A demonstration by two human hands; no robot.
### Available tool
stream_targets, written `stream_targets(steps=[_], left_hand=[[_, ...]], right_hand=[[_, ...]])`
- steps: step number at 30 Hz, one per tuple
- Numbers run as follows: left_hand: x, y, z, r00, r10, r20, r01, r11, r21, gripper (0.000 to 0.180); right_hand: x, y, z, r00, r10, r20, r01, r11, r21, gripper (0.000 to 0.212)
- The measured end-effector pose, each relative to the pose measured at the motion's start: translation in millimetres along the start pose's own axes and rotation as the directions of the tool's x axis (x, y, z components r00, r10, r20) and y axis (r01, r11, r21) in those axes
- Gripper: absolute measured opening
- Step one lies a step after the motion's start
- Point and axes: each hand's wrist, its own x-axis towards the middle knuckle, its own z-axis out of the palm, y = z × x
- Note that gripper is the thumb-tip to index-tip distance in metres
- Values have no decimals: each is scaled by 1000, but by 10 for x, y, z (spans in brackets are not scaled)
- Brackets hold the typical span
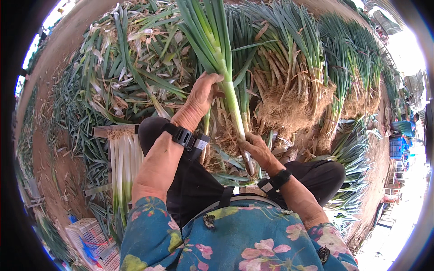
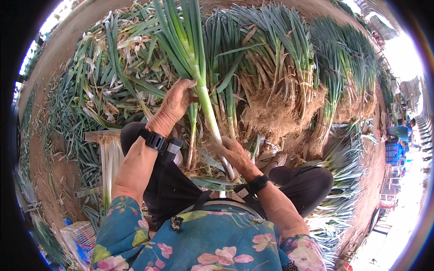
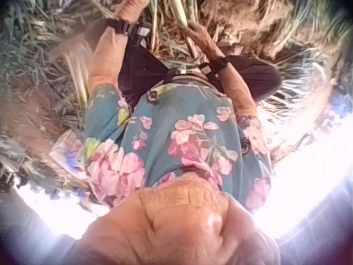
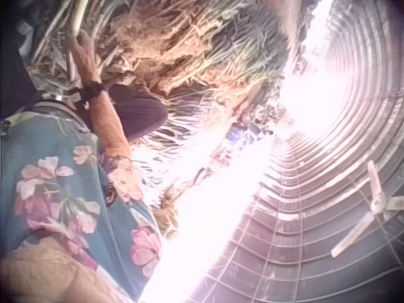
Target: The person cleans leeks by hand by peeling away the outer layers and pulling off the roots. They place the cleaned leeks into a metal frame and then gather more from a large pile to repeat the process.
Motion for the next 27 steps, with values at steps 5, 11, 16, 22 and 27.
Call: stream_targets(steps=[5,11,16,22,27], left_hand=[[-32,-146,273,988,-90,-123,96,995,41,23],[26,-157,690,987,26,-157,-3,990,141,26],[45,-178,935,974,78,-213,-28,974,227,27],[49,-271,1093,956,166,-241,-123,975,183,28],[107,-228,1011,986,-56,-155,59,998,16,28]], right_hand=[[-229,88,71,990,58,-127,-54,998,34,40],[-334,204,-47,917,-10,-398,92,978,186,38],[-472,82,-132,913,-24,-406,107,977,183,39],[-610,-17,-186,977,14,-213,110,821,561,37],[-658,-112,-192,955,-32,-295,198,810,551,41]])
